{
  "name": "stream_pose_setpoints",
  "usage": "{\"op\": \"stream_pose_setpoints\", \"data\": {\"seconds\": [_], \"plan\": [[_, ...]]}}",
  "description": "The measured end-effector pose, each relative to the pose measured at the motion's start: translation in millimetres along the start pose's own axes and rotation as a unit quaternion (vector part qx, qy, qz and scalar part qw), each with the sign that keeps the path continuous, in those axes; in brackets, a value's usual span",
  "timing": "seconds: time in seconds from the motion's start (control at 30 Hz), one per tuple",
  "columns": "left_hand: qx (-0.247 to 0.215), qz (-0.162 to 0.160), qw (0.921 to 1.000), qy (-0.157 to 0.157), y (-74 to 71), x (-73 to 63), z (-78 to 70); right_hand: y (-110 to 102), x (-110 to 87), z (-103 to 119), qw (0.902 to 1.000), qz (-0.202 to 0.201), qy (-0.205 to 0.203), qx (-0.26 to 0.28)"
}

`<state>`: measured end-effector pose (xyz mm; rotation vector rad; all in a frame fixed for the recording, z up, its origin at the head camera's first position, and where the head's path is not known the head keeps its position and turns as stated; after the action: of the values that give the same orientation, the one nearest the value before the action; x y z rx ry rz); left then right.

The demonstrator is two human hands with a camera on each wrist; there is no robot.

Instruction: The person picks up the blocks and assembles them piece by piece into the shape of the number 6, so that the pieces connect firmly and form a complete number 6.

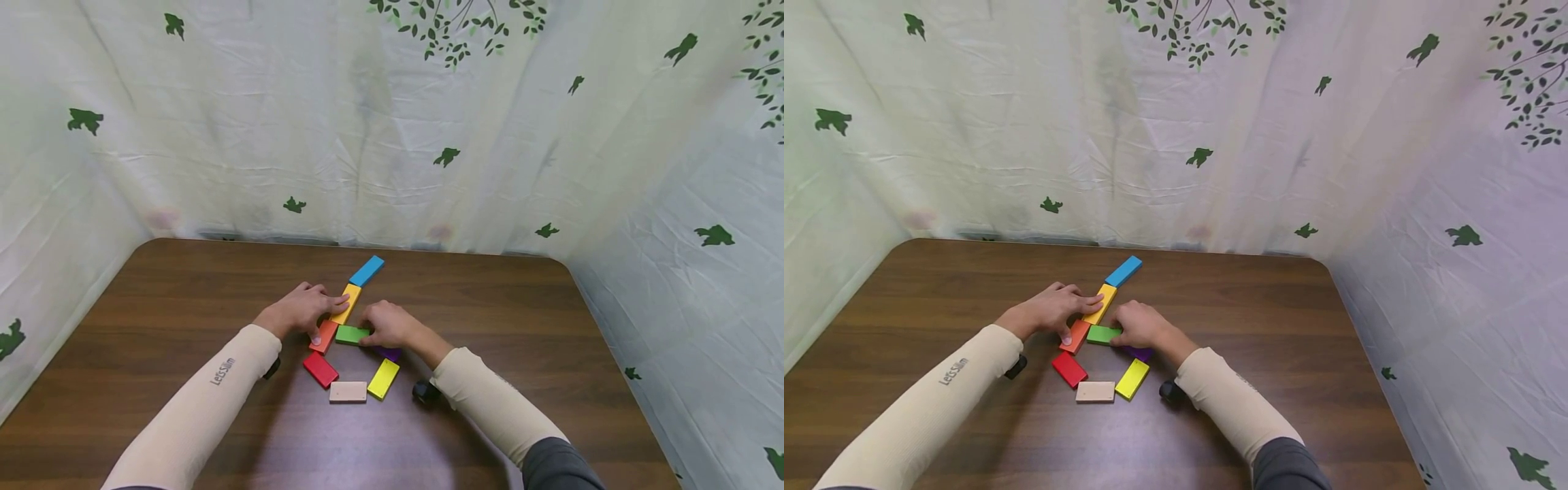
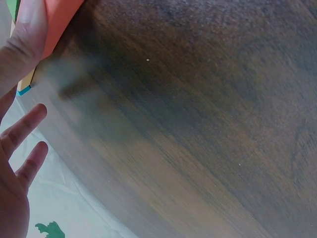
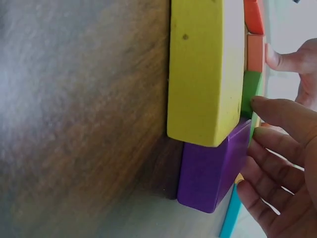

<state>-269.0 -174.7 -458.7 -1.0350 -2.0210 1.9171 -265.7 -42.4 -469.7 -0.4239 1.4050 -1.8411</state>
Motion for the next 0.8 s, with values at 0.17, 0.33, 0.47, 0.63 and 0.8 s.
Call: {"op": "stream_pose_setpoints", "data": {"seconds": [0.17, 0.33, 0.47, 0.63, 0.8], "plan": [[-0.001, 0.001, 1.0, 0.0, 0.8, 0.3, 0.1, 0.0, -0.9, 1.4, 0.9999, -0.009, -0.001, 0.005], [-0.003, 0.002, 1.0, -0.001, 0.5, 1.1, -0.3, 0.3, -1.3, 1.9, 0.9999, -0.014, -0.002, 0.009], [-0.002, 0.001, 1.0, 0.0, 1.0, 1.8, 0.1, 0.1, -1.7, 2.1, 0.9998, -0.016, 0.0, 0.008], [-0.002, 0.001, 1.0, 0.001, 1.6, 1.3, -0.3, -0.1, -2.9, 0.3, 0.9998, -0.014, 0.002, 0.014], [-0.001, 0.001, 1.0, 0.0, 2.0, 1.5, 0.1, -2.8, -6.1, -5.0, 0.9993, -0.015, -0.001, 0.035]]}}
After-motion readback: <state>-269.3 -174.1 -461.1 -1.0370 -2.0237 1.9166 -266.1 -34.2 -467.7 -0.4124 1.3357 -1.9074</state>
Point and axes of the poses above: each hand's wrist, its own x-axis towards the middle knuckle, its own y-axis out of the palm, z = x × y, the point moved 6 cm from there along x, towards the middle knuckle, and after that the axes turned 1 degree about -x, right-handed, at the moved point
